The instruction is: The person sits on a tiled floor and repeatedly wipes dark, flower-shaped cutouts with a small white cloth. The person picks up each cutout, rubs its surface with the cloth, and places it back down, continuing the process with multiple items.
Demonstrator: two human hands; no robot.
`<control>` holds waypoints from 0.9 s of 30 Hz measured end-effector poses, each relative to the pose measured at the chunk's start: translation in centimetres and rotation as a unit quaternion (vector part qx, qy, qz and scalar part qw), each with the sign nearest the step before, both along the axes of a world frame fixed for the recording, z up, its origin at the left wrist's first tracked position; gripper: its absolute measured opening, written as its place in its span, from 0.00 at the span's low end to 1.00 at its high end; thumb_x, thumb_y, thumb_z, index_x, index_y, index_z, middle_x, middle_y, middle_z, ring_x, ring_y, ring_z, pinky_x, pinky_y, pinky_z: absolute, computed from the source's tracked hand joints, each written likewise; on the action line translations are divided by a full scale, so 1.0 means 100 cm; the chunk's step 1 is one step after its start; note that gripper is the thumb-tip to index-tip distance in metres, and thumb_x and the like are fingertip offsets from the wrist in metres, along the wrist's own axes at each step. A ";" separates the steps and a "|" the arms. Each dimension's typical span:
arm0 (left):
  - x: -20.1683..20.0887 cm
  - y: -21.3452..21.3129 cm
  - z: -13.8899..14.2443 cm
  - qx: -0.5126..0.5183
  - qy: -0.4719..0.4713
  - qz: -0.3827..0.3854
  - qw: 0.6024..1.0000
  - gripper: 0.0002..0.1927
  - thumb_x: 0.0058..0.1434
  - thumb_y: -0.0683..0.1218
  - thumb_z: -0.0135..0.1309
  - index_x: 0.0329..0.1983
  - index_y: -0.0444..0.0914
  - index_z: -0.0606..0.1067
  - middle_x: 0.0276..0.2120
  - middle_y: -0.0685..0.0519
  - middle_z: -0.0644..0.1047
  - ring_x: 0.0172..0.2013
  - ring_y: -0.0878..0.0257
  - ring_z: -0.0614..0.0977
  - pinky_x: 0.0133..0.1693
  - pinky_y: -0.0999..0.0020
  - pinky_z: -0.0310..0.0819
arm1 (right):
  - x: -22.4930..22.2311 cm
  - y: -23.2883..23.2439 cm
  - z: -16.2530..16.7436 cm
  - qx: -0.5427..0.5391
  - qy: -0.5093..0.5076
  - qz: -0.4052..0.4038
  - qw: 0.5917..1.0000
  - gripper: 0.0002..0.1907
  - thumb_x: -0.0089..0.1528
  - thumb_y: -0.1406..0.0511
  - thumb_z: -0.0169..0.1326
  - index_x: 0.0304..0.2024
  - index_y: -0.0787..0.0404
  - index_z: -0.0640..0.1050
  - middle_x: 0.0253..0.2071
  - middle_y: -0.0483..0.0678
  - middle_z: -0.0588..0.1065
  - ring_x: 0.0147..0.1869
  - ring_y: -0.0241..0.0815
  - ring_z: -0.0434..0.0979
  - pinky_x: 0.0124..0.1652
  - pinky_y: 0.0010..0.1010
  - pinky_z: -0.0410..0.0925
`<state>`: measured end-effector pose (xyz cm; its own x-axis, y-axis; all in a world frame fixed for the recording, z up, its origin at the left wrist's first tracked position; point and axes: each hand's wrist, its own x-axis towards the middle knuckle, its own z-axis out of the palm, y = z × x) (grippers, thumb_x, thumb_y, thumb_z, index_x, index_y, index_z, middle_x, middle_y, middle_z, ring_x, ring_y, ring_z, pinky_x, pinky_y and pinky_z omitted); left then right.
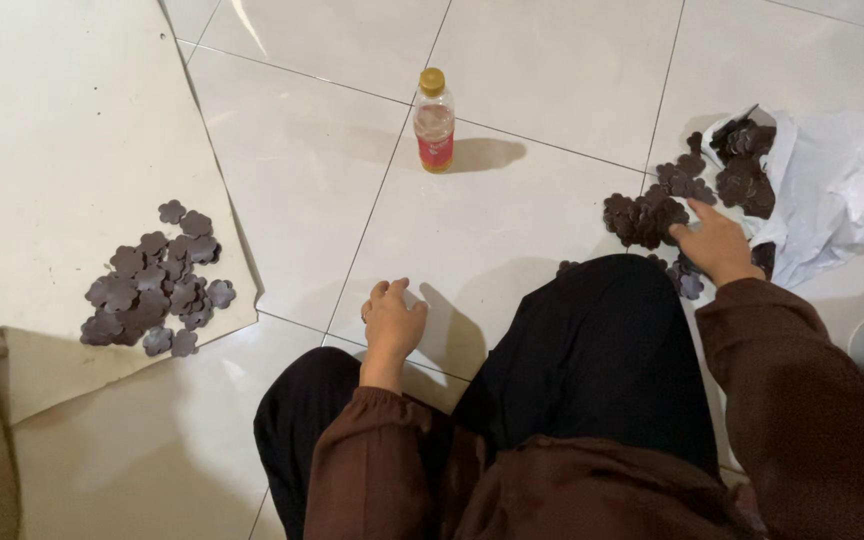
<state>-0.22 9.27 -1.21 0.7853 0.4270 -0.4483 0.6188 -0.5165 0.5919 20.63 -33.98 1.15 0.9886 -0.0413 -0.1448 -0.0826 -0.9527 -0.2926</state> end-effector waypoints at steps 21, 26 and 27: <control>0.018 -0.011 0.007 0.014 0.035 -0.035 0.999 0.30 0.60 0.49 0.56 0.68 0.45 0.68 0.71 0.44 0.59 0.69 0.40 0.58 0.64 0.47 0.60 | 0.048 0.024 0.022 -0.044 -0.186 0.065 0.980 0.06 0.66 0.63 0.60 0.39 0.57 0.85 0.32 0.47 0.81 0.32 0.36 0.75 0.38 0.32 0.70; 0.021 -0.017 0.016 0.023 0.058 -0.034 0.998 0.28 0.61 0.45 0.53 0.67 0.50 0.71 0.70 0.48 0.62 0.70 0.41 0.59 0.66 0.44 0.59 | 0.008 0.138 0.033 0.124 -0.046 0.059 0.989 0.08 0.64 0.62 0.62 0.44 0.58 0.83 0.38 0.50 0.78 0.33 0.41 0.74 0.31 0.33 0.68; 0.022 -0.018 0.018 0.023 0.058 -0.036 0.997 0.29 0.61 0.44 0.52 0.67 0.52 0.70 0.71 0.48 0.61 0.70 0.41 0.58 0.66 0.43 0.57 | -0.008 0.165 0.028 0.149 -0.036 0.129 0.980 0.09 0.64 0.62 0.62 0.45 0.57 0.82 0.36 0.49 0.79 0.34 0.38 0.76 0.32 0.32 0.69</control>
